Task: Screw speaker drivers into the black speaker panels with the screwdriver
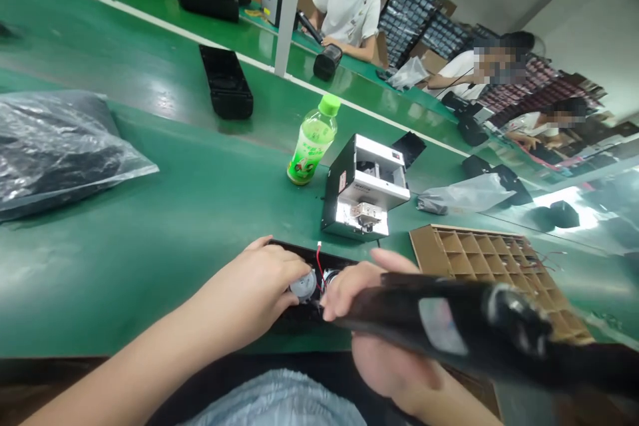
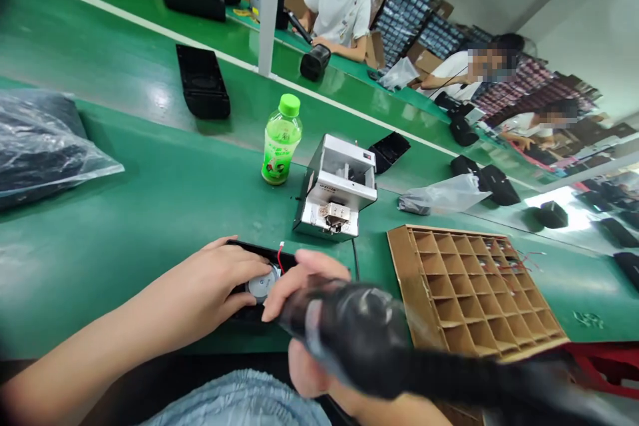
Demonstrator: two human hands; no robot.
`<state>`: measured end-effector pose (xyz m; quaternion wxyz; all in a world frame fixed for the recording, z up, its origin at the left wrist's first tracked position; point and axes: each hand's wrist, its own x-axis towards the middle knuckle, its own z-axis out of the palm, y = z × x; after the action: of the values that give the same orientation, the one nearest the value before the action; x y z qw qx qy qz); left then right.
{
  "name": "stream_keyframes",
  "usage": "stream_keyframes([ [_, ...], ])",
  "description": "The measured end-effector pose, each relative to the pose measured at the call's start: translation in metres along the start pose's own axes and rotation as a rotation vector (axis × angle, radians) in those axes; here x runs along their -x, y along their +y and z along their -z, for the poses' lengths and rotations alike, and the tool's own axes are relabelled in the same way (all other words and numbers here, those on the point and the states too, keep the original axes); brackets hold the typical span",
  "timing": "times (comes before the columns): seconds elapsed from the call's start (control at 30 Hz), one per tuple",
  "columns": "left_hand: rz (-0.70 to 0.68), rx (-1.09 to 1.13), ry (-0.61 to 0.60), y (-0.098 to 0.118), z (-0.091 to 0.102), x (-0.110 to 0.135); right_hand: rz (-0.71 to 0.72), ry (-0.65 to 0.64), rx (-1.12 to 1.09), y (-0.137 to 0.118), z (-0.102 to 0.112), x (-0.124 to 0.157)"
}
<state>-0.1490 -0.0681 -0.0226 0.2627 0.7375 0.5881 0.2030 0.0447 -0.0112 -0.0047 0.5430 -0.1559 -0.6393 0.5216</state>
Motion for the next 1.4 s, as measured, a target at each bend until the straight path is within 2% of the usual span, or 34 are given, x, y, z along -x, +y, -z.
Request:
stream_keyframes([
  [0.07,-0.005,0.006,0.012,0.003,-0.004,-0.006,-0.040,0.102,-0.026,-0.022,0.012,-0.026],
  [0.13,-0.024,-0.003,0.014,0.009,-0.010,-0.015,0.006,0.310,-0.020,-0.042,0.025,-0.059],
  [0.17,-0.039,-0.009,0.015,0.013,-0.015,-0.021,0.062,0.371,-0.009,-0.049,0.031,-0.076],
  [0.27,-0.092,0.015,0.059,0.021,-0.028,-0.034,0.108,0.322,0.033,-0.046,0.045,-0.118],
  [0.33,-0.144,0.086,0.134,0.021,-0.035,-0.036,0.137,0.302,0.047,-0.030,0.049,-0.134],
  [0.4,-0.181,0.151,0.260,0.019,-0.039,-0.030,0.152,0.257,0.066,-0.011,0.050,-0.141],
  [0.5,-0.208,0.128,0.446,0.019,-0.045,-0.014,0.115,0.176,0.080,0.010,0.050,-0.142],
  [0.6,-0.263,0.008,0.521,0.024,-0.057,-0.001,0.098,0.200,0.081,0.013,0.050,-0.141],
  [0.8,-0.352,-0.324,0.493,0.038,-0.077,0.006,0.079,0.289,0.148,0.006,0.049,-0.138],
  [0.93,-0.365,-0.421,0.504,0.041,-0.079,0.010,0.028,0.271,0.097,0.010,0.052,-0.129],
  [1.03,-0.376,-0.466,0.495,0.040,-0.081,0.012,0.042,0.264,0.050,0.000,0.056,-0.122],
  [1.1,-0.386,-0.465,0.509,0.040,-0.084,0.013,0.047,0.235,0.050,-0.017,0.058,-0.118],
  [1.23,-0.376,-0.468,0.538,0.041,-0.089,0.012,-0.059,0.054,0.022,-0.047,0.048,-0.105],
  [1.3,-0.371,-0.479,0.550,0.042,-0.092,0.011,-0.084,0.034,-0.043,-0.047,0.037,-0.097],
  [1.4,-0.357,-0.486,0.535,0.043,-0.097,0.011,-0.141,0.033,-0.120,-0.033,0.024,-0.087],
])
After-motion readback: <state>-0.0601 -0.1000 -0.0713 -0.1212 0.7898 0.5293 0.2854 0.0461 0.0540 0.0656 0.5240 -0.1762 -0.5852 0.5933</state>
